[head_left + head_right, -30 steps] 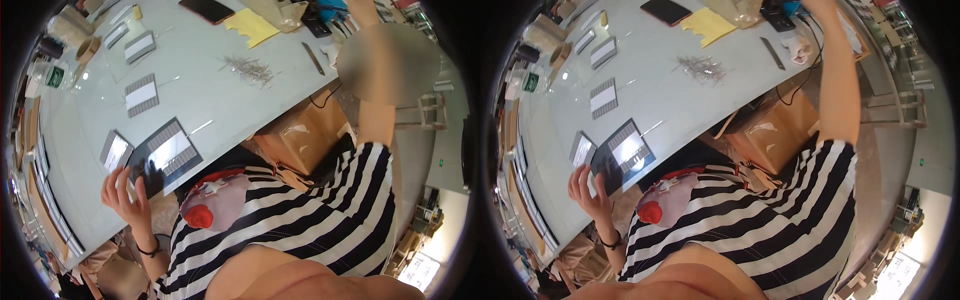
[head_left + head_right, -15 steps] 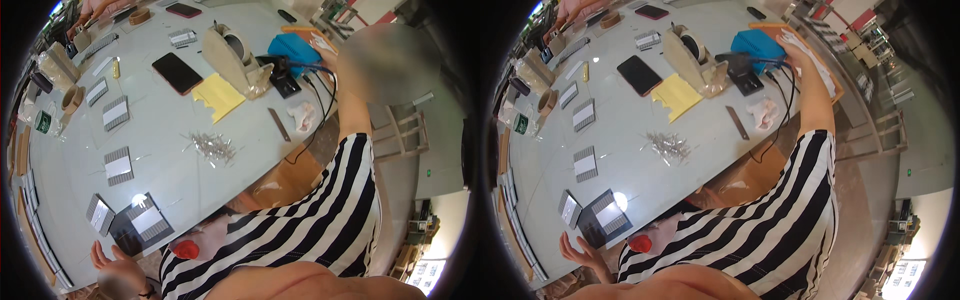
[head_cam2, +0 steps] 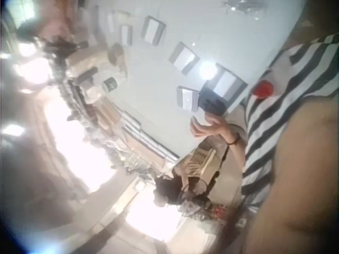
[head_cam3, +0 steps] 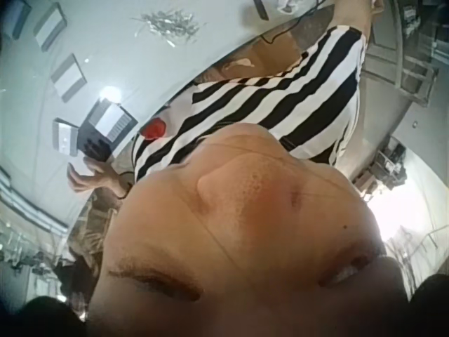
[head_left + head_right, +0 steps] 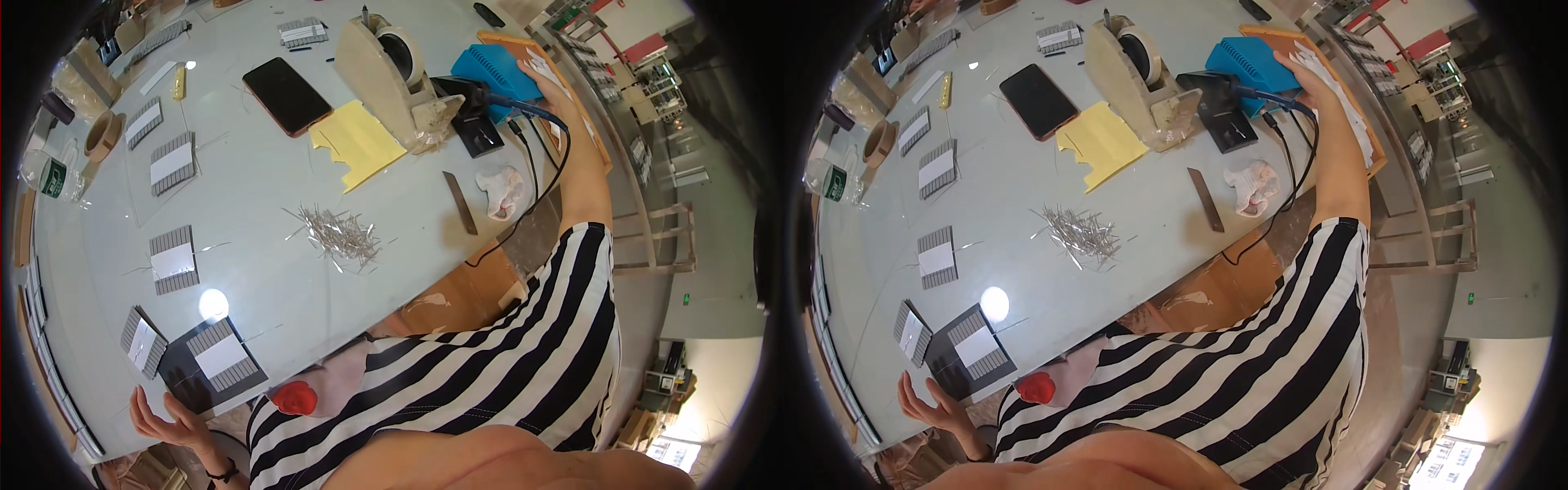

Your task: Placing small metal pins into a template strip for electronic component assembly.

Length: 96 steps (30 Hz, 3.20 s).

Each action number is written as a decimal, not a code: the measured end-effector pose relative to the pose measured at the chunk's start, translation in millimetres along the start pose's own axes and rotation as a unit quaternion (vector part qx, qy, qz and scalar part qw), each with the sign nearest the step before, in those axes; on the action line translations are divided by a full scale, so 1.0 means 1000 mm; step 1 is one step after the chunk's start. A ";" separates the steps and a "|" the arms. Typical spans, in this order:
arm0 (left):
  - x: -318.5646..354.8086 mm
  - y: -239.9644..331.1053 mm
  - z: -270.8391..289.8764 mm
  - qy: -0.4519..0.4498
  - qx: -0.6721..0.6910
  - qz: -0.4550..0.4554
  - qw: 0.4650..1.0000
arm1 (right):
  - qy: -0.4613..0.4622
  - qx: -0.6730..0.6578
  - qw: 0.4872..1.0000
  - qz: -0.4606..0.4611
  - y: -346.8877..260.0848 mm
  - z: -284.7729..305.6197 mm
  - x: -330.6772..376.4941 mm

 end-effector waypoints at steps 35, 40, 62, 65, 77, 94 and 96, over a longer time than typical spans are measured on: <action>-0.031 0.048 0.026 -0.121 0.159 -0.256 0.946 | -0.218 0.352 0.749 0.516 0.202 -0.345 0.406; -0.025 0.060 0.019 -0.178 0.179 -0.254 0.934 | -0.174 0.378 0.741 0.527 0.210 -0.358 0.414; -0.023 0.060 0.009 -0.208 0.251 -0.248 0.912 | -0.164 0.439 0.709 0.527 0.212 -0.377 0.423; -0.022 0.061 0.009 -0.208 0.255 -0.247 0.912 | -0.157 0.461 0.687 0.539 0.211 -0.379 0.423; -0.024 0.060 0.010 -0.203 0.257 -0.245 0.913 | -0.162 0.473 0.632 0.592 0.201 -0.382 0.418; -0.022 0.042 0.024 -0.185 0.256 -0.232 0.920 | -0.195 0.408 0.653 0.608 0.208 -0.394 0.414; -0.014 0.028 0.027 -0.154 0.180 -0.165 0.957 | -0.192 0.419 0.644 0.610 0.209 -0.392 0.413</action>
Point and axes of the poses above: each hand's wrist, its own x-axis away from the middle knuckle, its own z-axis out of the back of the hand, y = z × x, the point moved 1 cm from there along -x, towards the middle knuckle, and after that the axes turned 14 degrees about -x, right-handed, at the moved point
